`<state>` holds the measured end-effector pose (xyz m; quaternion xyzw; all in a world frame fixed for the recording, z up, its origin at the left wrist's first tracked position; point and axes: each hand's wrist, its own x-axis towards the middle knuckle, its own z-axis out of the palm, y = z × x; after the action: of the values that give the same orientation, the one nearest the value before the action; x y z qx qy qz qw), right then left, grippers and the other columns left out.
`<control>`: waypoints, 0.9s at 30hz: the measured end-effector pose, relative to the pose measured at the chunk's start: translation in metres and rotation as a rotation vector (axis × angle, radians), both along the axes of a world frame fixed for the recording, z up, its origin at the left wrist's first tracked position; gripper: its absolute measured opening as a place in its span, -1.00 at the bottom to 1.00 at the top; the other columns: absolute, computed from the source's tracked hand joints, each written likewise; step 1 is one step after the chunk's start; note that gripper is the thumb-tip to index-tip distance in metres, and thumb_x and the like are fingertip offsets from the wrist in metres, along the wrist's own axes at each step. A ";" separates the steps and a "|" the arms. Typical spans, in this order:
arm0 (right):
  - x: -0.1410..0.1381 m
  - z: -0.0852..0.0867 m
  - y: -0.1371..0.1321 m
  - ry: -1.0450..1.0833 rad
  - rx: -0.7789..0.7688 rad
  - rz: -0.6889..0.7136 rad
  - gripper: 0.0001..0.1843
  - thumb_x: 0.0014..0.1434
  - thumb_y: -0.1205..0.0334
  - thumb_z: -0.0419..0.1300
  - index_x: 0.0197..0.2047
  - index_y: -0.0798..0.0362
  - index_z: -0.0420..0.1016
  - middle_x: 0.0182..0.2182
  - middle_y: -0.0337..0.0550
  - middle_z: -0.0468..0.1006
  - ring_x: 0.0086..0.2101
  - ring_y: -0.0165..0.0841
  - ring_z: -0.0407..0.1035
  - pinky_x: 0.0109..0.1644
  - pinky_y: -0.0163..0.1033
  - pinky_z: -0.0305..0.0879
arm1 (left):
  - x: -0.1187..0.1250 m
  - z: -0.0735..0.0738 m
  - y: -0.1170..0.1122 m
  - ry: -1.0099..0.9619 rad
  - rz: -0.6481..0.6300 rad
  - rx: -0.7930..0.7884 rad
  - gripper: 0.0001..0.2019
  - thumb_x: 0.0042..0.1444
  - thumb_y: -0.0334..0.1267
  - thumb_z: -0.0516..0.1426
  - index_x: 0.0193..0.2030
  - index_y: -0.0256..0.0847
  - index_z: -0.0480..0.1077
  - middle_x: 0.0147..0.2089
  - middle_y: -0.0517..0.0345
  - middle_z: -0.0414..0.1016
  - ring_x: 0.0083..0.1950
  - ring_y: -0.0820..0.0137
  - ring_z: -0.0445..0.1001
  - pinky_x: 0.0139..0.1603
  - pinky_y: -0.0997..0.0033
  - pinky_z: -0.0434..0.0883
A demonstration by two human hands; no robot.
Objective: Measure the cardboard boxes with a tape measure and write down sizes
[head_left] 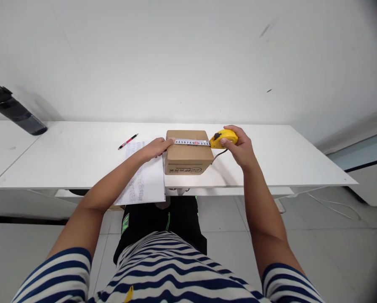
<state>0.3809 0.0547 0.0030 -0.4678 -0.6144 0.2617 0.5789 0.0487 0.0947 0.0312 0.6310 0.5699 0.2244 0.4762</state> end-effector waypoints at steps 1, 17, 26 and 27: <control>-0.002 -0.001 0.001 -0.011 0.004 -0.029 -0.45 0.07 -0.13 0.46 0.10 -0.18 0.58 0.04 -0.15 0.59 -0.07 -0.26 0.54 0.00 -0.08 0.59 | -0.001 0.001 -0.001 0.008 -0.003 0.032 -0.50 0.22 0.28 0.18 -0.39 -0.12 0.26 -0.44 0.14 0.35 -0.50 0.44 0.24 -0.46 0.34 0.15; -0.132 0.006 -0.126 -0.203 0.528 -0.550 -0.46 0.21 0.16 0.42 0.23 -0.18 0.45 0.26 0.05 0.46 0.23 -0.05 0.45 0.22 0.21 0.52 | 0.044 0.080 0.056 0.007 -0.409 0.556 -0.66 0.42 -0.01 -0.01 -0.33 -0.16 0.27 -0.29 0.11 0.42 -0.26 0.40 0.38 -0.12 0.31 0.34; -0.152 -0.009 -0.117 -0.339 0.347 -0.592 -0.58 0.25 0.21 0.35 0.16 -0.10 0.46 0.19 0.09 0.50 0.15 -0.12 0.49 0.12 0.11 0.53 | 0.067 0.040 0.064 0.494 -0.562 0.607 -0.54 0.39 0.11 -0.11 -0.25 -0.18 0.41 0.00 -0.06 0.61 0.01 0.17 0.48 -0.05 0.23 0.30; -0.152 -0.009 -0.114 -0.377 0.374 -0.598 -0.58 0.26 0.23 0.34 0.16 -0.09 0.44 0.14 0.07 0.54 0.11 -0.13 0.51 0.11 0.11 0.52 | 0.068 0.041 0.062 0.508 -0.559 0.620 -0.53 0.39 0.11 -0.11 -0.26 -0.18 0.42 0.00 -0.06 0.61 0.01 0.17 0.48 -0.07 0.24 0.29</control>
<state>0.2294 -0.0591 -0.0060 -0.5522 -0.5837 -0.1252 0.5820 0.1162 0.1569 0.0717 0.9068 0.3831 0.0862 0.1536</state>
